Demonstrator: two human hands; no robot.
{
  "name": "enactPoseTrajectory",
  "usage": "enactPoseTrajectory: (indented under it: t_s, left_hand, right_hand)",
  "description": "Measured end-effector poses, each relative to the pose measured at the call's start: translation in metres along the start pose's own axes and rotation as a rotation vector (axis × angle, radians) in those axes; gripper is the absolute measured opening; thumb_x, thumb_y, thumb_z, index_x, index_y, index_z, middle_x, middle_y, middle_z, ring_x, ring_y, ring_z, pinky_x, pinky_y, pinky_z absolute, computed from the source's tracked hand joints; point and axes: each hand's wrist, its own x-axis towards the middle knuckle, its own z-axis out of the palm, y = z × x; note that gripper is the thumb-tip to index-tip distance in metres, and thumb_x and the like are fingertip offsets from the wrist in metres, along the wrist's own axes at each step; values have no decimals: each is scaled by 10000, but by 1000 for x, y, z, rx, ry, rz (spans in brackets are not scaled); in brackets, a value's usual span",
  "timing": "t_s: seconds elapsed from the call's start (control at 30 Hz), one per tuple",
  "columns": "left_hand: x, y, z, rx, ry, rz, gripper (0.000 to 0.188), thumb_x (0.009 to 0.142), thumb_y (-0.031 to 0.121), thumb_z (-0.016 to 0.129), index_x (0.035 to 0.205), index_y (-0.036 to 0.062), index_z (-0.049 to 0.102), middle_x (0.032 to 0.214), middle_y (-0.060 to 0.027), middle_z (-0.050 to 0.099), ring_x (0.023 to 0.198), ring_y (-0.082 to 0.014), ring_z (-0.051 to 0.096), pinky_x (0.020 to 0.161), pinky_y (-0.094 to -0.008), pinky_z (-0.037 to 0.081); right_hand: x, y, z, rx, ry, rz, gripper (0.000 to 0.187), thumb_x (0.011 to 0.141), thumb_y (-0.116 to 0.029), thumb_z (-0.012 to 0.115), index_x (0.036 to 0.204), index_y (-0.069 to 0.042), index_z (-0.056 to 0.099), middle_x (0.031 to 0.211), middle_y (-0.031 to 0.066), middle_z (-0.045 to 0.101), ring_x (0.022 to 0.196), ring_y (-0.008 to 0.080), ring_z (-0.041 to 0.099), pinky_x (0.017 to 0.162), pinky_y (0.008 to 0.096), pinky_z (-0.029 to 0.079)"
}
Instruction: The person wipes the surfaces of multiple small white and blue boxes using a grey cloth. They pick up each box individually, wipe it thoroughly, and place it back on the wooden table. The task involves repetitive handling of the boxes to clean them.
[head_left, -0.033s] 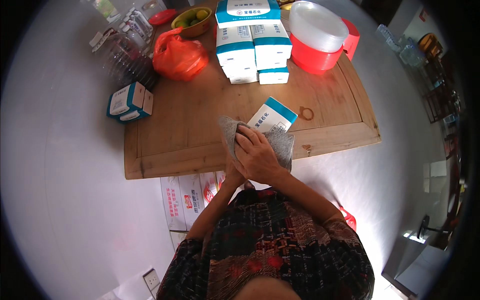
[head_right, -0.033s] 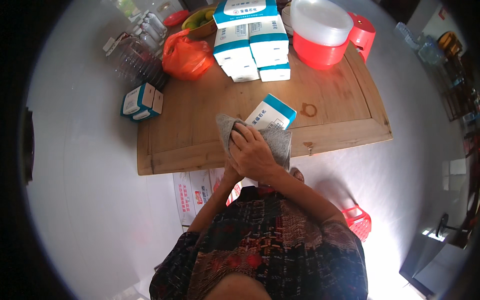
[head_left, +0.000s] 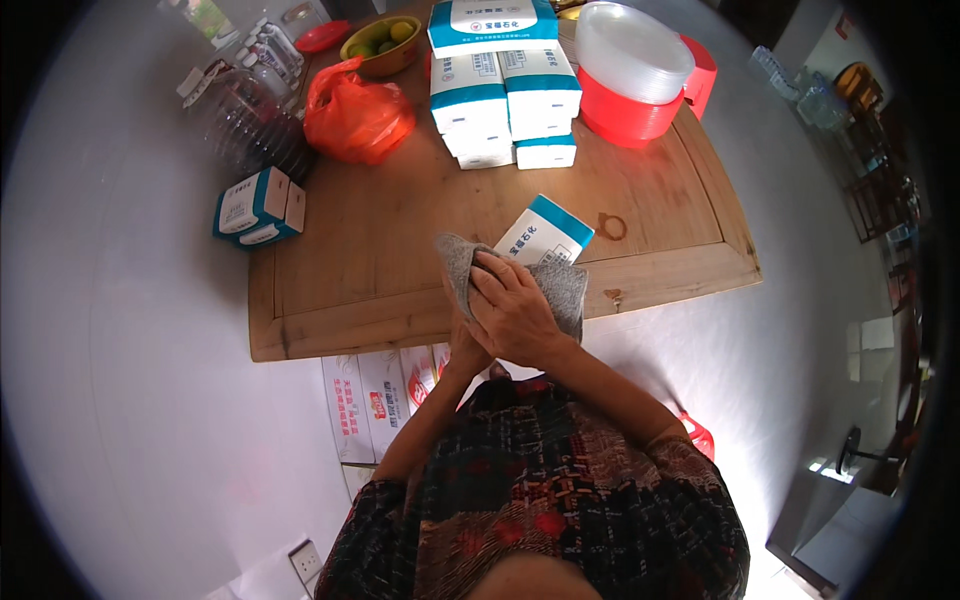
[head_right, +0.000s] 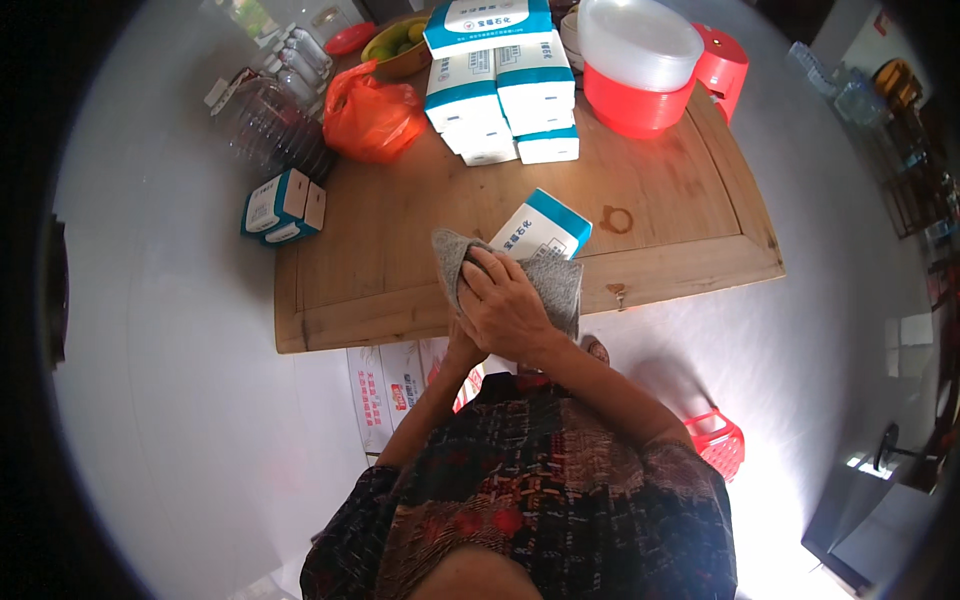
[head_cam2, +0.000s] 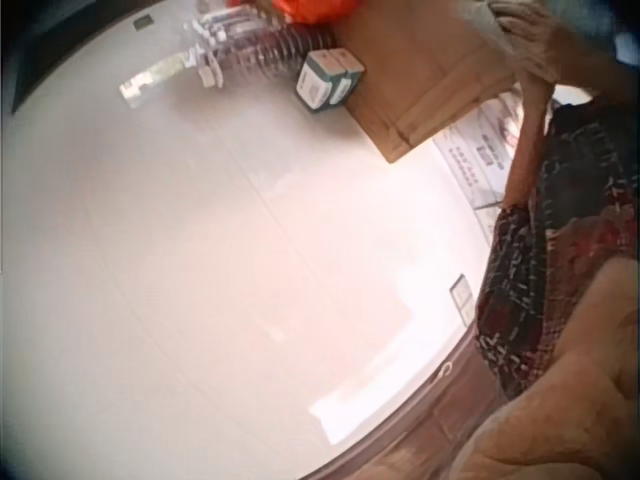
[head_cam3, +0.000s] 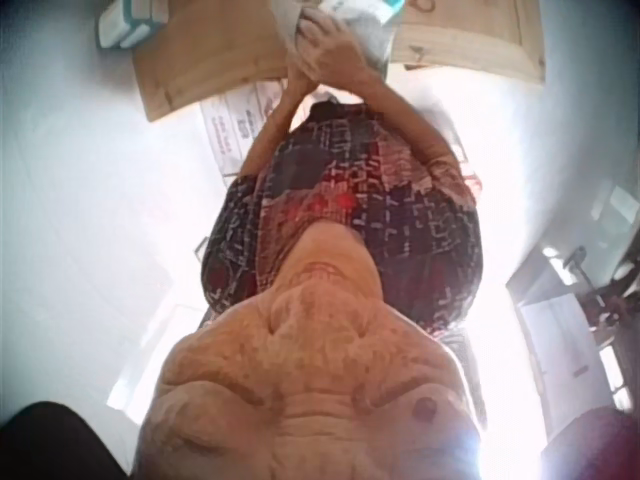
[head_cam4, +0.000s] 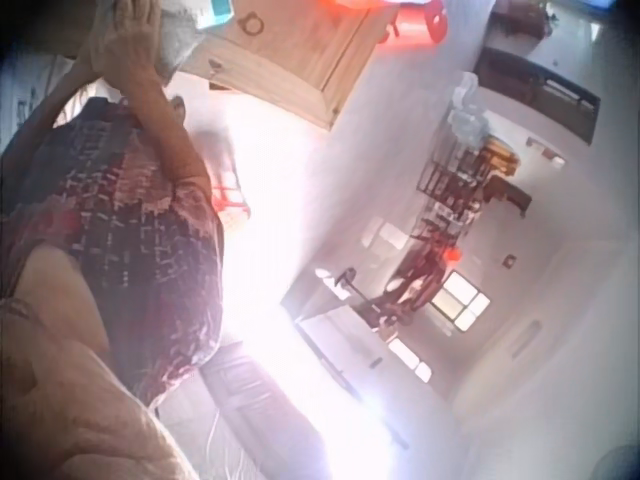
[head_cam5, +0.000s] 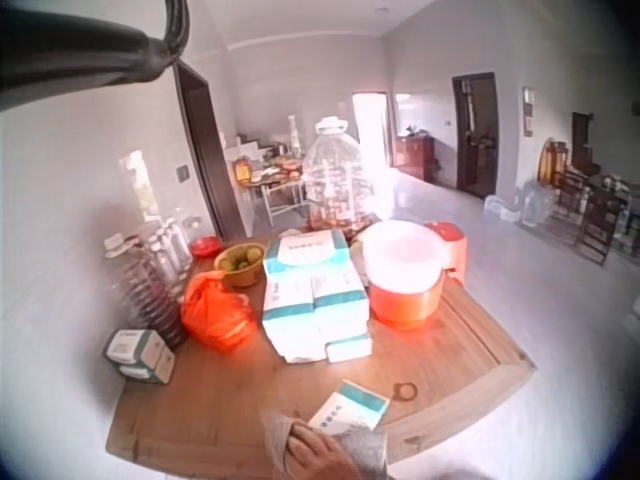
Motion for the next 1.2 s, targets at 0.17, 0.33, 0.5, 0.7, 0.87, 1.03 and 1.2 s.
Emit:
enactPoseTrajectory:
  t_s: [0.17, 0.33, 0.5, 0.7, 0.87, 1.03, 1.2]
  left_hand:
    - [14, 35, -12, -639, 174, -270, 1150, 575, 221, 870, 1431, -26, 143, 1341, -250, 360, 1263, -364, 377, 1042, -410, 326]
    - [19, 37, -19, -349, 93, -192, 1151, 528, 214, 889, 1411, -41, 196, 1300, -222, 376, 1208, -335, 408, 1026, -400, 333]
    - [23, 41, -13, -278, 117, -153, 1097, 520, 225, 883, 1371, -33, 240, 1227, -228, 393, 1131, -386, 426, 963, -438, 379]
    - [26, 37, -6, -166, 153, -94, 1053, 532, 261, 865, 1348, -25, 263, 1187, -246, 398, 1097, -412, 436, 927, -459, 399]
    - [29, 0, -20, -529, -110, -141, 841, 643, 262, 796, 1297, -49, 368, 1172, -195, 454, 1083, -310, 479, 919, -390, 407]
    - [76, 14, -40, -737, -328, -606, 497, 901, 334, 516, 1216, -51, 506, 1125, -137, 582, 1001, -178, 548, 874, -298, 432]
    - [113, 50, -39, -687, -471, -721, 590, 873, 489, 543, 1165, -24, 561, 1024, -107, 613, 937, -179, 574, 816, -294, 444]
  right_hand:
    - [6, 34, -2, -71, -5, 102, 272, 770, -217, 599, 966, -32, 638, 1112, 87, 579, 1120, 264, 508, 960, 435, 366]
    - [12, 82, -14, -163, 78, 387, 264, 774, -171, 623, 1002, -36, 627, 1134, 95, 577, 1035, 293, 539, 869, 444, 394]
    - [4, 88, -1, -192, 250, 546, 306, 754, -161, 641, 1020, -13, 612, 1164, 136, 561, 1068, 326, 517, 854, 470, 390]
    - [-29, 41, -5, -9, -18, 110, 366, 702, -159, 647, 1046, -35, 624, 1211, 117, 517, 1206, 329, 435, 969, 508, 324]
    - [-29, 41, -8, 5, 170, 330, 375, 702, -88, 635, 1066, -8, 594, 1283, 141, 452, 1233, 339, 391, 984, 500, 315]
    - [-31, 79, 12, 307, 468, 740, 369, 823, -15, 539, 1186, 24, 491, 1359, 196, 325, 1219, 387, 361, 1022, 415, 338]
    - [-40, 92, 9, 727, 544, 982, 354, 937, -153, 461, 1255, 2, 432, 1299, 176, 363, 1153, 312, 440, 986, 360, 362]
